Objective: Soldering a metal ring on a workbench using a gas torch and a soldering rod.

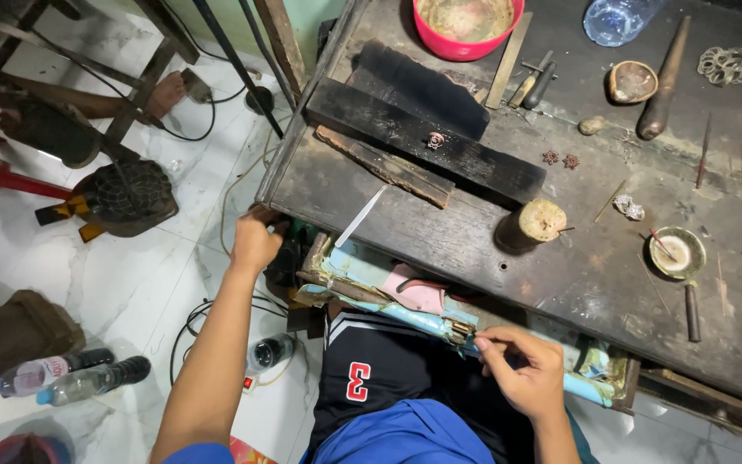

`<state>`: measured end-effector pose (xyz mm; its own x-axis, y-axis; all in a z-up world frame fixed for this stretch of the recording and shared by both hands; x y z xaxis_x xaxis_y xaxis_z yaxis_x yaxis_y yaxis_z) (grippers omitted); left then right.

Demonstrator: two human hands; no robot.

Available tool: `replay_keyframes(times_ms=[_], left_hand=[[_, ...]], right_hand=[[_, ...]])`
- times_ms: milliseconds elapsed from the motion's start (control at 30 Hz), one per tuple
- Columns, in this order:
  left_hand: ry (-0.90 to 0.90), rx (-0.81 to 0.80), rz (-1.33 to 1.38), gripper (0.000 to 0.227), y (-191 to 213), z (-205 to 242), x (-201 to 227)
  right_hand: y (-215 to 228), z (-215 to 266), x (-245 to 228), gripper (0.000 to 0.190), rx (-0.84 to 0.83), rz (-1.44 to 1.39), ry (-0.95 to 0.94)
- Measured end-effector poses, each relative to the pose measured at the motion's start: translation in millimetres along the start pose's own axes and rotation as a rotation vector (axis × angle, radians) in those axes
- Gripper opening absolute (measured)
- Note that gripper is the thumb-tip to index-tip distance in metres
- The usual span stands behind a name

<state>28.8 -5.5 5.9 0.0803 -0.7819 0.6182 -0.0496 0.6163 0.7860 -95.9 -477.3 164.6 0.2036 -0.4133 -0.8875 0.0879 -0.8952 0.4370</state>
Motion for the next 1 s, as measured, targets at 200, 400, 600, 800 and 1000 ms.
replay_keyframes(times_ms=[200,400,600,800,1000], left_hand=[[0.168,0.147,-0.109,0.021,-6,1,-3],[0.185,0.097,-0.140,0.030,-16,-5,-21],[0.294,-0.086,-0.165,0.031,-24,-2,-38],[0.100,0.140,-0.081,0.029,-5,8,-1],[0.124,-0.018,0.115,0.041,-1,9,12]], right_hand=[[0,-1,-2,0.006,-0.002,0.022,0.018],[-1,2,6,0.004,0.001,-0.009,-0.017],[0,-1,0,0.005,0.003,0.008,0.017],[0,1,2,0.004,0.004,-0.005,-0.008],[0,0,0,0.004,0.005,-0.005,0.002]])
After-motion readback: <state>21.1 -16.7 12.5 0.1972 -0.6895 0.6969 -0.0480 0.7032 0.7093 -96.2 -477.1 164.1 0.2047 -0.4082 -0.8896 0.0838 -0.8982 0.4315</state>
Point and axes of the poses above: each hand's wrist, its own z-axis away from the middle knuckle, its own y-axis out of the back of the hand, x = y × z, the point moved 3 cm from there along -z, towards the middle knuckle, and after that the axes turned 5 degrees about -x, right-handed, at the moved point
